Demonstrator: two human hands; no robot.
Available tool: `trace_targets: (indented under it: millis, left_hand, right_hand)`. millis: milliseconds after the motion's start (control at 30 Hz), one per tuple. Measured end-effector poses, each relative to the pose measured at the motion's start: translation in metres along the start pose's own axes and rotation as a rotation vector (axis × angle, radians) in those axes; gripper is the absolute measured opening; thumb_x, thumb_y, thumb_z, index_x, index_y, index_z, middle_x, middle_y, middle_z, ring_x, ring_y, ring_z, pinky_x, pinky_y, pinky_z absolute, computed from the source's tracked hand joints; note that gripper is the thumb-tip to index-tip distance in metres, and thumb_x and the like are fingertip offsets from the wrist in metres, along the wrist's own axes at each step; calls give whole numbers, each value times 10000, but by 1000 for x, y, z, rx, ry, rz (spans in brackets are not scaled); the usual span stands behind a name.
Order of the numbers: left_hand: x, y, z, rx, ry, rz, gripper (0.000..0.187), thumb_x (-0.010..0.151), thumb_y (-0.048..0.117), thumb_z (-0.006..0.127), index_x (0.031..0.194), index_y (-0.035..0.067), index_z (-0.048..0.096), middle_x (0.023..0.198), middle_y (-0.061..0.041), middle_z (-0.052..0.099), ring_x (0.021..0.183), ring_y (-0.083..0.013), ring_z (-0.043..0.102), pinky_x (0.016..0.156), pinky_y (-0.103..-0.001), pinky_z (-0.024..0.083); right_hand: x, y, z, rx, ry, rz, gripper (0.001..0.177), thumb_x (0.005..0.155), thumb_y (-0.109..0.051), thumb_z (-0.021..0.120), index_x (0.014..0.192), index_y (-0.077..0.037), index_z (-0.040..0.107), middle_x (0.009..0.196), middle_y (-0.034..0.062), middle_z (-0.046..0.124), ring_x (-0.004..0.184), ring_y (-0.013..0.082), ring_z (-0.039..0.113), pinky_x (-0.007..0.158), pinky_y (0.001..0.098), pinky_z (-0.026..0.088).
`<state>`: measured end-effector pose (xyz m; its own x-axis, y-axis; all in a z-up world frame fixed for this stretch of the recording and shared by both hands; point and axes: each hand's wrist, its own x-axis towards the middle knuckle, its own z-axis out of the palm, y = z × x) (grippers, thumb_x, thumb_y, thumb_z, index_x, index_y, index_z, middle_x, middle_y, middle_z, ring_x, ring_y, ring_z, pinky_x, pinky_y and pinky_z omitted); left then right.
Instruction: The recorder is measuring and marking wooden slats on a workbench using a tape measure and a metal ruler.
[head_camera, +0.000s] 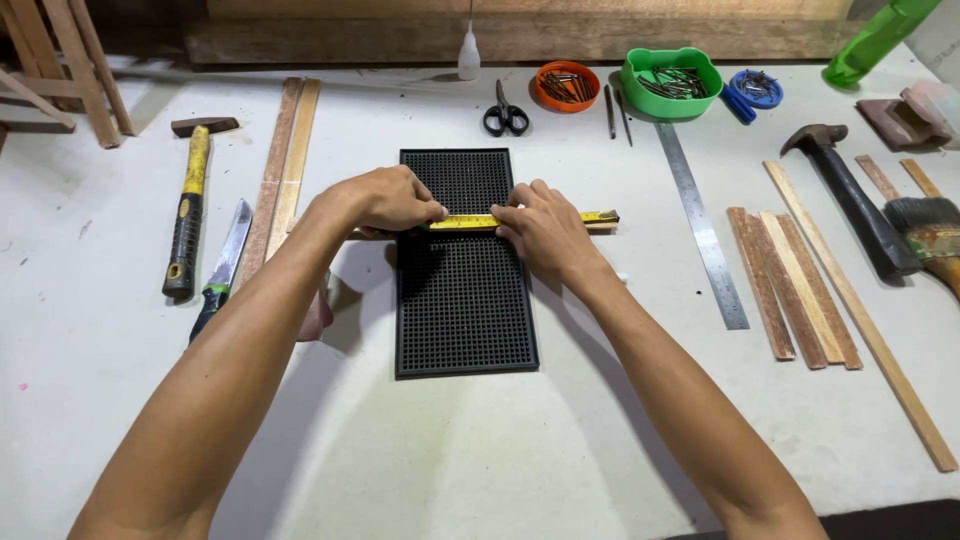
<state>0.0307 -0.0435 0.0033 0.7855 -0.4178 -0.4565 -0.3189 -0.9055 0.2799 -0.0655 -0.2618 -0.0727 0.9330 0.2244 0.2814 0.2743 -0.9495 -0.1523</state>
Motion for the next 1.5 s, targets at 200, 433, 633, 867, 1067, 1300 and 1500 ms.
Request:
trace_targets:
  millis: [200, 433, 633, 867, 1067, 1300, 1500]
  left_hand:
    - [8, -18, 4, -25, 38, 73, 441, 884, 561, 682, 1210, 279, 770, 1058, -85, 756, 934, -236, 710, 820, -490, 575]
    - [7, -19, 7, -30, 50, 67, 447, 880, 562, 670, 1191, 257, 773, 1023, -101, 786, 928, -246, 739, 828, -491, 601]
    - [15, -21, 8, 27, 96, 56, 440, 885, 575, 648, 1205, 291, 754, 1042, -68, 767, 967, -231, 707, 874, -528, 557]
    - [18, -21, 11, -56, 74, 29, 438, 895, 556, 645, 1196, 264, 772, 1011, -100, 774, 894, -250, 731, 775, -498, 612]
    - [24, -20, 11, -38, 71, 19, 443, 880, 577, 656, 1166, 266, 790, 980, -90, 781, 864, -241, 729, 746, -475, 614]
    - [24, -19, 3, -1, 48, 17, 445, 898, 589, 647, 1142, 247, 794, 959, -107, 776, 863, -252, 739, 756, -478, 620]
    - [39, -27, 10, 14, 79, 59, 442, 879, 599, 644, 1136, 273, 797, 972, -79, 765, 860, -229, 719, 770, -501, 599]
  right_hand:
    - [-3, -11, -8, 111, -59, 100, 301, 962, -258, 650, 1248, -208, 730, 1072, 47, 632, 977, 223, 564, 901, 395, 520]
    - [6, -4, 2, 69, -98, 139, 282, 952, -318, 660, 1204, -236, 756, 1043, 29, 635, 946, 199, 561, 875, 366, 538]
    - [12, -5, 0, 74, -132, 190, 267, 943, -337, 684, 1140, -186, 784, 1000, 39, 642, 925, 198, 570, 839, 363, 542]
    - [20, -19, -14, -7, -188, 167, 233, 910, -240, 720, 1104, -132, 791, 1023, 57, 655, 969, 218, 592, 877, 382, 542]
    - [23, -21, -1, 9, -83, 31, 272, 901, -145, 700, 1160, -105, 770, 996, 63, 665, 964, 223, 617, 846, 390, 551]
    - [31, -22, -7, 42, -158, 109, 223, 887, -258, 746, 1077, -151, 795, 990, 28, 696, 955, 204, 621, 870, 376, 547]
    - [33, -9, 0, 158, -149, 131, 230, 877, -280, 764, 1074, -172, 813, 997, 45, 685, 947, 207, 612, 849, 390, 544]
